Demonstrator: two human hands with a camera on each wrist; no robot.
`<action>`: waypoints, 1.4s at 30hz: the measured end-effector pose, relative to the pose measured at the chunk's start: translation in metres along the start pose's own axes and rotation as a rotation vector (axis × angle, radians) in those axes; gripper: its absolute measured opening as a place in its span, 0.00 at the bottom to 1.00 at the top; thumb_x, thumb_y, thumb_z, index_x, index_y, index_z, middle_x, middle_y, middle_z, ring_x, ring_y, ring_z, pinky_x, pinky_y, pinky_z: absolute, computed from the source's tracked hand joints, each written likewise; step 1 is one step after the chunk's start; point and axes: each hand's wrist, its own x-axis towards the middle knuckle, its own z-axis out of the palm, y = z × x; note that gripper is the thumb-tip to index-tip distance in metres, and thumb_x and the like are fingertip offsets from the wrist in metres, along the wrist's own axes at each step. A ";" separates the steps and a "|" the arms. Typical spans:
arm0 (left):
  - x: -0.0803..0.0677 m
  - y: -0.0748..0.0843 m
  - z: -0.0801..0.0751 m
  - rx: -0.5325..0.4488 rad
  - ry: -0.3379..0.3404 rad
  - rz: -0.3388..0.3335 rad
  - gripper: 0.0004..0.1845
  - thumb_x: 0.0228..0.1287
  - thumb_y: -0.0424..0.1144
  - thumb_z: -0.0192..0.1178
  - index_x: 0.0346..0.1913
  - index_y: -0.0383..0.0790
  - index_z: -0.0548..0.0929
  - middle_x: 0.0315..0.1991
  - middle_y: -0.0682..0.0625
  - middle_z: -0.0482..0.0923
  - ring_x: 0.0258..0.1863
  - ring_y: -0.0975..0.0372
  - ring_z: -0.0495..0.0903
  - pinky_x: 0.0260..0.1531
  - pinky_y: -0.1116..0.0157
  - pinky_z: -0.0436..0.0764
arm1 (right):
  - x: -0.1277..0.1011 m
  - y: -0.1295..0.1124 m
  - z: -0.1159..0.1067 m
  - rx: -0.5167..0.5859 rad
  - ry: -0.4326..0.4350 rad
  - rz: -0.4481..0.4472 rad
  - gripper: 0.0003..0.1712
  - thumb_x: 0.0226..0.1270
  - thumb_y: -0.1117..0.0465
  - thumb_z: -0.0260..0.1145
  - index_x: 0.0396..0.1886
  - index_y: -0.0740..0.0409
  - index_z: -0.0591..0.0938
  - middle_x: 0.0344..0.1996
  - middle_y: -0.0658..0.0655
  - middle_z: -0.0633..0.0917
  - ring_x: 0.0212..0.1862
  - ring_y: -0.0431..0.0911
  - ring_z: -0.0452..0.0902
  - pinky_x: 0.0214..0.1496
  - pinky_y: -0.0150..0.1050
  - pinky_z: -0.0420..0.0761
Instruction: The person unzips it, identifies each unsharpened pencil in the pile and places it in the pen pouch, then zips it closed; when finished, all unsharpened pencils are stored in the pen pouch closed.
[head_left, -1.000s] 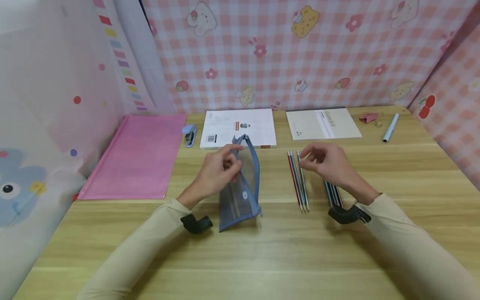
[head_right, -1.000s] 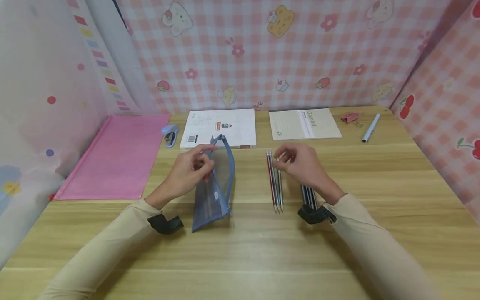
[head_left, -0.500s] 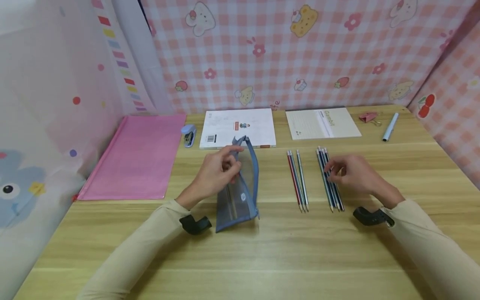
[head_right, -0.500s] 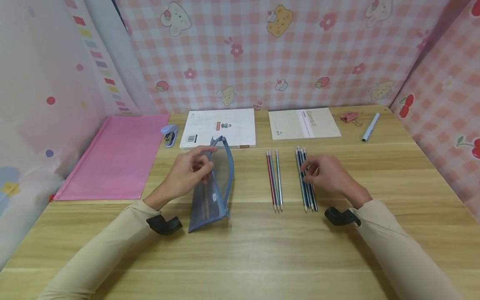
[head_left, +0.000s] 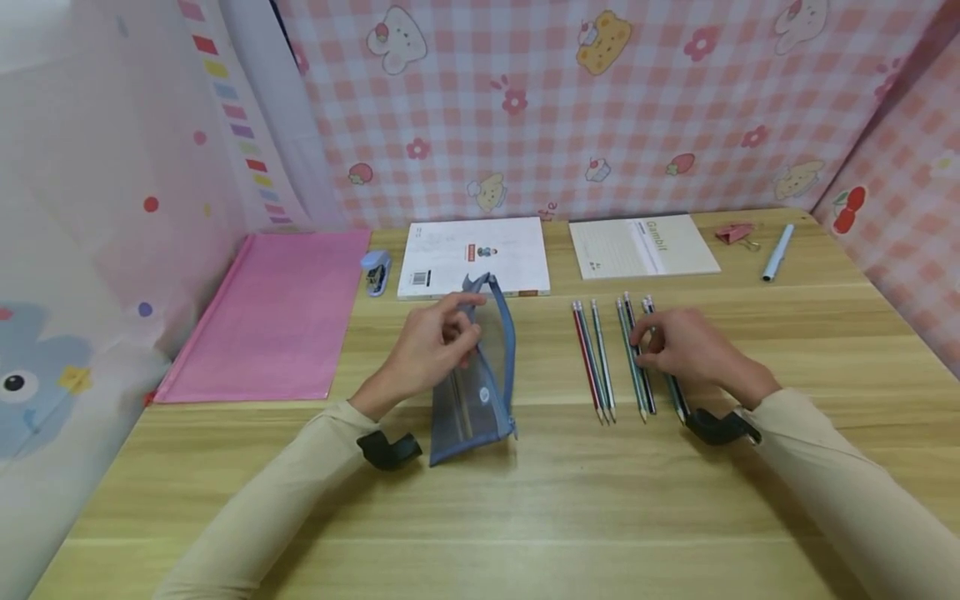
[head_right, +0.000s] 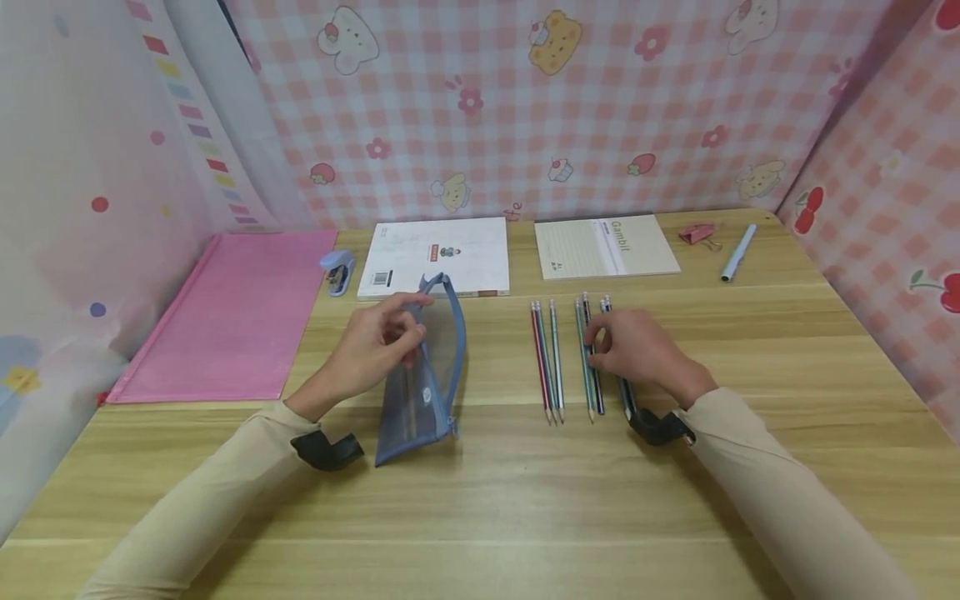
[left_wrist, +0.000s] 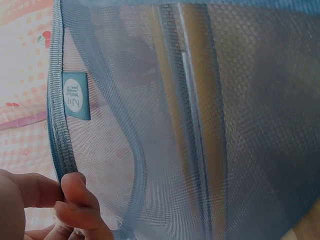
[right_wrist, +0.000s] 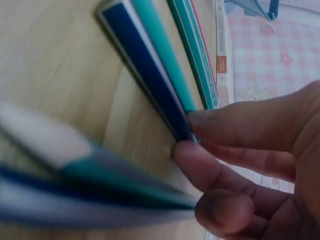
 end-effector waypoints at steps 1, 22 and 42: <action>0.000 0.000 0.000 -0.001 0.000 0.000 0.20 0.72 0.31 0.55 0.65 0.37 0.75 0.23 0.45 0.82 0.18 0.62 0.78 0.21 0.68 0.76 | 0.001 -0.002 0.000 -0.011 0.000 -0.001 0.10 0.58 0.65 0.75 0.40 0.60 0.86 0.28 0.55 0.89 0.30 0.42 0.82 0.31 0.35 0.79; -0.001 0.001 0.002 -0.005 -0.005 -0.007 0.20 0.71 0.29 0.56 0.64 0.35 0.75 0.23 0.45 0.81 0.18 0.60 0.78 0.22 0.69 0.77 | 0.001 -0.025 0.006 -0.088 0.015 0.170 0.32 0.47 0.64 0.75 0.56 0.65 0.81 0.29 0.59 0.81 0.29 0.48 0.72 0.29 0.37 0.71; 0.000 0.004 0.002 0.008 -0.008 0.020 0.20 0.71 0.30 0.56 0.64 0.35 0.74 0.23 0.45 0.81 0.18 0.62 0.78 0.23 0.70 0.76 | 0.002 -0.015 0.006 0.296 -0.026 0.204 0.24 0.61 0.65 0.66 0.59 0.56 0.82 0.31 0.57 0.83 0.25 0.42 0.70 0.24 0.35 0.69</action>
